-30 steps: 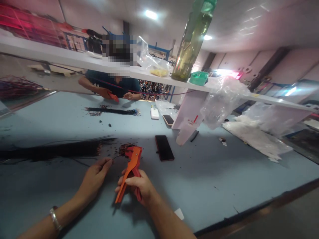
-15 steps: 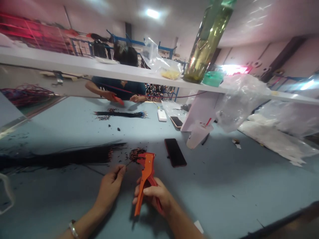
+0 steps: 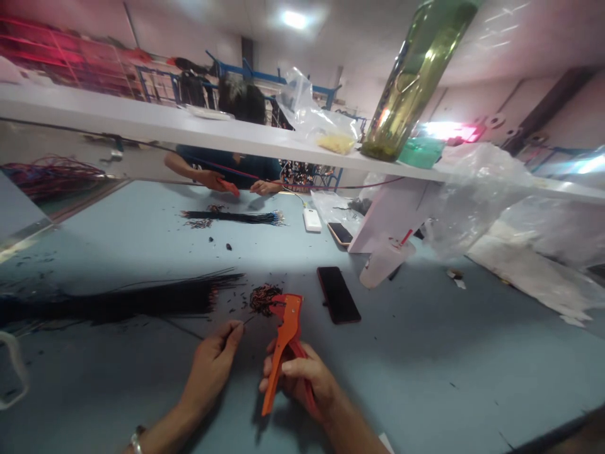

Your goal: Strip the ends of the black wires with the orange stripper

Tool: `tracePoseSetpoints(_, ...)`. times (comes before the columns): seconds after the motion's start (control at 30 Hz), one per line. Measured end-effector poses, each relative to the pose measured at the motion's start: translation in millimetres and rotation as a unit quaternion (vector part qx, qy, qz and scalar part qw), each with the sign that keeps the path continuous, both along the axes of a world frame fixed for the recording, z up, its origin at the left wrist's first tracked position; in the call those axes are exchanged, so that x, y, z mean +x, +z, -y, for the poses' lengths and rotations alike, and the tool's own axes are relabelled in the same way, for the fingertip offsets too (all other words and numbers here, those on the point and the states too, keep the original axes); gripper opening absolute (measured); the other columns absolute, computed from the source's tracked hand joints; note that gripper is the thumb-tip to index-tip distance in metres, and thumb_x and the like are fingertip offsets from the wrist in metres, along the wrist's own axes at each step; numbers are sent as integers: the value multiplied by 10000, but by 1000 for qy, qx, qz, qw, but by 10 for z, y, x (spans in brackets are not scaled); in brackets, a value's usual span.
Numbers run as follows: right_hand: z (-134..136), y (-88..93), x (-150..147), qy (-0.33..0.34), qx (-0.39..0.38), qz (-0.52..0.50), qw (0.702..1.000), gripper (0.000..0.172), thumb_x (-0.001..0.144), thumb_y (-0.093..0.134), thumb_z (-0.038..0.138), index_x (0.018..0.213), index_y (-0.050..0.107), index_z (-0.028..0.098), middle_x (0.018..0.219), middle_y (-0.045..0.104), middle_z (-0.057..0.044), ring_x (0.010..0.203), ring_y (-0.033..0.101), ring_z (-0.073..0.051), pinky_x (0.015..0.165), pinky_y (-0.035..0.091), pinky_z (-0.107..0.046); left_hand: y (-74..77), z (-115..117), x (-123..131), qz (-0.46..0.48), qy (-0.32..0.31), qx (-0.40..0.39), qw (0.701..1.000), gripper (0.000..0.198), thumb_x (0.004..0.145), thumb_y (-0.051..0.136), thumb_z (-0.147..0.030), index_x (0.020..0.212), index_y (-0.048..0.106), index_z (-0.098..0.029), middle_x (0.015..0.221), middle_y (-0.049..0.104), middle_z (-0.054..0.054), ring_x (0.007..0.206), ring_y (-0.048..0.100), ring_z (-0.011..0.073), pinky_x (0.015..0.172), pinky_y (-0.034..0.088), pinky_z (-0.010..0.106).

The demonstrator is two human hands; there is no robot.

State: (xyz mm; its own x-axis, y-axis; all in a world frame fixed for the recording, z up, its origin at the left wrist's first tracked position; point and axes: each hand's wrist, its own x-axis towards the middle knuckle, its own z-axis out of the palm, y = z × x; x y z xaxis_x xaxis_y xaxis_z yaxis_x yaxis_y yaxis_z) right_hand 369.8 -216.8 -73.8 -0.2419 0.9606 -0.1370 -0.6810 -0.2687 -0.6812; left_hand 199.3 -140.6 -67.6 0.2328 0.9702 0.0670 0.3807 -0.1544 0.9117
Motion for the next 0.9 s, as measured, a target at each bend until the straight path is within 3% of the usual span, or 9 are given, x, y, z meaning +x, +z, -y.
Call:
tracePoseSetpoints(0.33, -59, -5, -68, -2, 22, 4, 1000, 348, 654, 644, 197, 984, 585, 102, 803, 670, -71, 671, 677, -207, 681, 508, -355, 66, -40, -50, -4, 6, 15, 1000, 407, 816, 445, -529, 731, 629, -175, 664, 630, 8, 689, 573, 189, 638, 441, 239)
tracePoseSetpoints(0.67, -101, -52, -251, -173, -13, -44, 984, 259, 641, 631, 211, 894, 589, 171, 797, 666, -32, 768, 671, -245, 774, 518, -456, 125, -29, -50, -1, 16, 32, 999, 397, 787, 478, -526, 749, 651, -171, 718, 678, 20, 736, 600, 202, 679, 458, 249)
tracePoseSetpoints(0.9, -116, -34, -252, -173, -25, -52, 983, 256, 616, 632, 206, 867, 599, 169, 773, 670, -29, 756, 672, -251, 776, 520, -456, 127, -23, -56, -4, 9, 32, 999, 386, 809, 475, -510, 761, 652, -170, 728, 667, 17, 732, 590, 192, 666, 450, 243)
